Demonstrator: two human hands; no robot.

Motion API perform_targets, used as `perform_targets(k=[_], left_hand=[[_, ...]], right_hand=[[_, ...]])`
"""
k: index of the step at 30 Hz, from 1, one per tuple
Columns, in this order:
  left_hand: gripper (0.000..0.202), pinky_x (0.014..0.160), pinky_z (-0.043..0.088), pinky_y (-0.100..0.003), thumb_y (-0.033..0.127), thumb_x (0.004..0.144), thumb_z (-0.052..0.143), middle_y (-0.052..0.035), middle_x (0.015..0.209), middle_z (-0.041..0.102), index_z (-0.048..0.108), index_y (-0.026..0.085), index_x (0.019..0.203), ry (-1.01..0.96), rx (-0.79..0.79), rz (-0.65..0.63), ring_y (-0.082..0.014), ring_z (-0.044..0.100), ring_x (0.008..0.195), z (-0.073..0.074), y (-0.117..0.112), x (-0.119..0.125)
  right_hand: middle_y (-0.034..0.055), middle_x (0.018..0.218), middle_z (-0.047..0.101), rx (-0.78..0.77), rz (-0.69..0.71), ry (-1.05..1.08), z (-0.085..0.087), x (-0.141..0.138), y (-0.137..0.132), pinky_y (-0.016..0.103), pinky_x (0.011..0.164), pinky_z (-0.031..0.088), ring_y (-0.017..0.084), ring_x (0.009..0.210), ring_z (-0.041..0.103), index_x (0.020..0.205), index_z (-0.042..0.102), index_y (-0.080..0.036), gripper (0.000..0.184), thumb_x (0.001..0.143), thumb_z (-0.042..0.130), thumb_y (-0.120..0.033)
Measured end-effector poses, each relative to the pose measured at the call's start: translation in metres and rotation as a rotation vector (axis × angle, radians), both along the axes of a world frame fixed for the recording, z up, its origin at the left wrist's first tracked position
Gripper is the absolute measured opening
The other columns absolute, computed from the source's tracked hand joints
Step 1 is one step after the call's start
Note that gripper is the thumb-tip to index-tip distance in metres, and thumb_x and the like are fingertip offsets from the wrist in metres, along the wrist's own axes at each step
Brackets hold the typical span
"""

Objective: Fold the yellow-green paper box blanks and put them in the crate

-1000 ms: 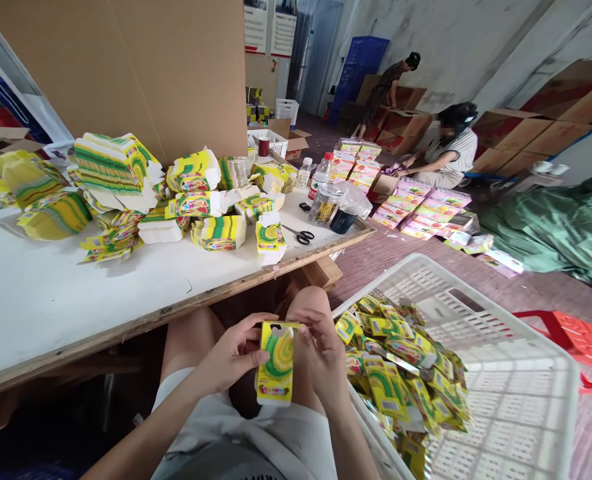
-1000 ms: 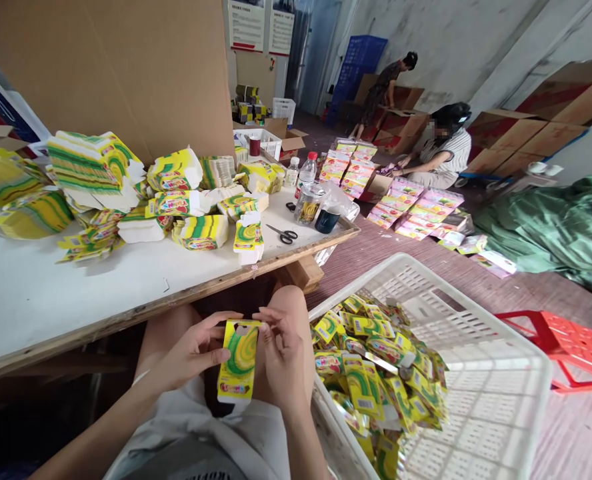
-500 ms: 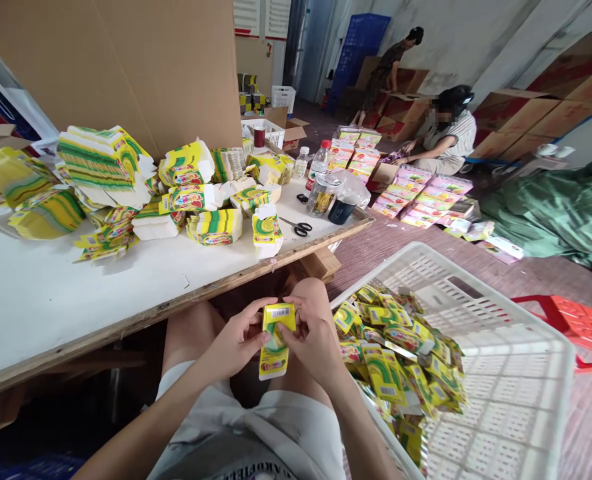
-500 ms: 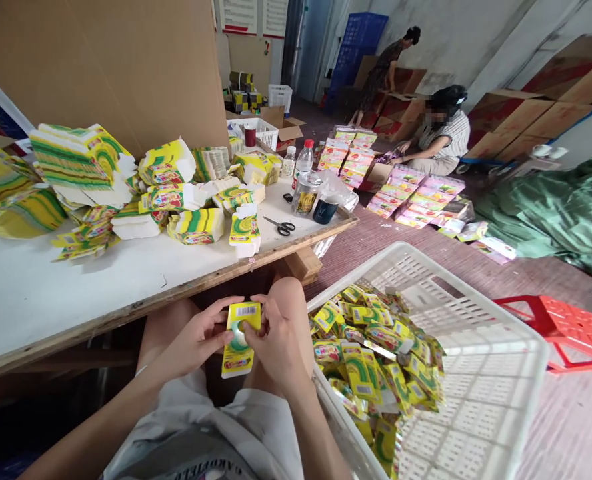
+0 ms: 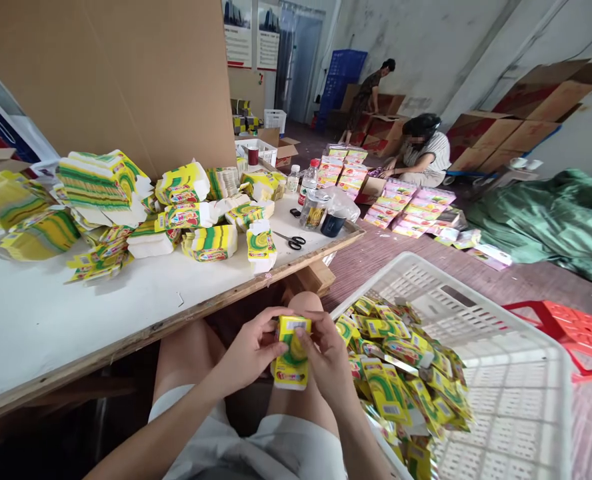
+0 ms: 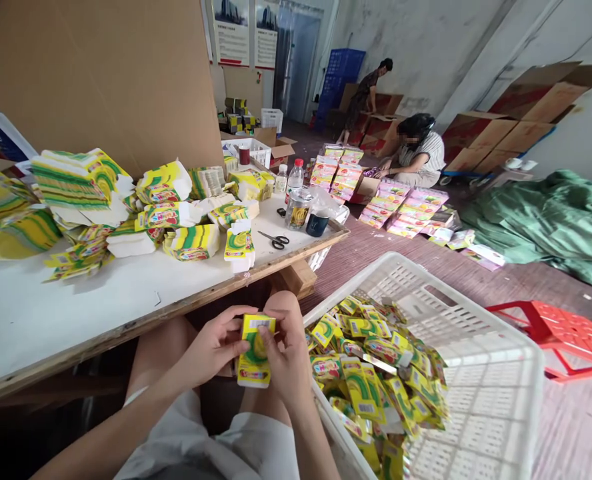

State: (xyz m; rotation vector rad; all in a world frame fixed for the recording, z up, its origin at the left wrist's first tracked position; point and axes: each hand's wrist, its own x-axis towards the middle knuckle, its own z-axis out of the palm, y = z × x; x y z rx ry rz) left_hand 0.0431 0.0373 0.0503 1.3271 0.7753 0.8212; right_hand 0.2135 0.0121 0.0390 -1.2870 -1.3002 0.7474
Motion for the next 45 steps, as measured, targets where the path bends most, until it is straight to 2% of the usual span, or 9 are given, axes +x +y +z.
perform_targets(k=[3, 7, 10, 13, 20, 30, 36, 41, 45], left_hand=[[0.051, 0.105, 0.049, -0.043, 0.023, 0.091, 0.061, -0.0137, 0.134, 0.066, 0.049, 0.022, 0.141, 0.128, 0.361, 0.110, -0.0273, 0.063, 0.123, -0.002, 0.032, 0.010], [0.060, 0.123, 0.025, -0.051, 0.017, 0.083, 0.068, -0.0122, 0.158, 0.042, 0.052, 0.020, 0.141, 0.500, 0.754, 0.451, -0.0301, 0.032, 0.149, -0.007, 0.105, -0.007], [0.037, 0.119, 0.034, -0.052, 0.012, 0.083, 0.062, -0.0118, 0.140, 0.063, 0.070, 0.018, 0.119, 0.550, 0.765, 0.458, -0.0304, 0.048, 0.139, -0.015, 0.143, -0.027], [0.029, 0.110, 0.047, -0.047, 0.014, 0.091, 0.051, -0.0093, 0.118, 0.076, 0.075, 0.019, 0.105, 0.553, 0.773, 0.466, -0.0261, 0.065, 0.122, -0.023, 0.150, -0.040], [0.025, 0.100, 0.053, -0.042, 0.023, 0.093, 0.052, -0.0087, 0.107, 0.079, 0.076, 0.020, 0.098, 0.550, 0.793, 0.607, -0.0250, 0.072, 0.105, -0.021, 0.139, -0.050], [0.014, 0.080, 0.062, -0.036, 0.019, 0.084, 0.063, -0.0084, 0.091, 0.082, 0.077, 0.017, 0.084, 0.399, 0.698, 0.628, -0.0238, 0.076, 0.086, -0.004, 0.161, -0.048], [0.024, 0.111, 0.048, -0.045, 0.024, 0.097, 0.053, -0.0079, 0.119, 0.076, 0.075, 0.020, 0.107, 0.250, 0.814, 0.872, -0.0245, 0.065, 0.122, 0.011, 0.114, -0.041], [0.037, 0.106, 0.055, -0.043, 0.011, 0.092, 0.061, -0.0039, 0.120, 0.076, 0.070, 0.029, 0.123, 0.239, 0.991, 0.212, -0.0255, 0.068, 0.118, -0.018, 0.029, -0.032], [0.045, 0.115, 0.045, -0.044, 0.010, 0.094, 0.057, -0.0064, 0.141, 0.063, 0.063, 0.031, 0.133, 0.177, 0.799, 0.122, -0.0266, 0.053, 0.136, -0.030, -0.006, -0.032]], right_hand=[[0.0062, 0.091, 0.068, 0.114, -0.300, -0.152, 0.012, 0.017, -0.006, 0.038, 0.078, 0.050, 0.023, 0.081, 0.062, 0.098, 0.065, -0.022, 0.019, 0.090, 0.063, -0.039], [0.0158, 0.115, 0.063, 0.232, -0.712, -0.449, 0.025, 0.049, -0.012, 0.056, 0.105, 0.031, 0.036, 0.117, 0.051, 0.102, 0.066, -0.019, 0.031, 0.087, 0.064, -0.046], [0.0137, 0.105, 0.067, 0.124, -0.598, -0.327, 0.014, 0.057, -0.015, 0.050, 0.094, 0.041, 0.033, 0.105, 0.059, 0.100, 0.067, -0.020, 0.031, 0.086, 0.062, -0.047], [0.0107, 0.092, 0.071, -0.047, -0.416, -0.089, -0.005, 0.044, -0.013, 0.042, 0.080, 0.048, 0.028, 0.087, 0.064, 0.093, 0.067, -0.020, 0.027, 0.086, 0.061, -0.046], [0.0088, 0.085, 0.072, -0.120, -0.209, 0.116, -0.015, 0.004, 0.001, 0.041, 0.080, 0.052, 0.026, 0.081, 0.067, 0.088, 0.070, -0.020, 0.028, 0.083, 0.065, -0.047], [0.0079, 0.081, 0.074, -0.184, -0.169, 0.181, -0.032, 0.003, 0.003, 0.041, 0.078, 0.054, 0.026, 0.079, 0.069, 0.089, 0.070, -0.020, 0.036, 0.080, 0.069, -0.055], [0.0077, 0.079, 0.076, -0.189, -0.113, 0.342, -0.020, -0.020, 0.006, 0.039, 0.075, 0.056, 0.024, 0.073, 0.069, 0.087, 0.075, -0.021, 0.039, 0.088, 0.061, -0.057], [0.0075, 0.086, 0.077, -0.148, -0.091, 0.553, -0.013, -0.029, 0.012, 0.038, 0.067, 0.057, 0.024, 0.072, 0.070, 0.090, 0.073, -0.023, 0.032, 0.086, 0.064, -0.053], [0.0060, 0.088, 0.077, -0.219, -0.057, 0.462, -0.015, -0.027, 0.007, 0.038, 0.069, 0.057, 0.024, 0.076, 0.071, 0.087, 0.070, -0.025, 0.023, 0.085, 0.067, -0.047]])
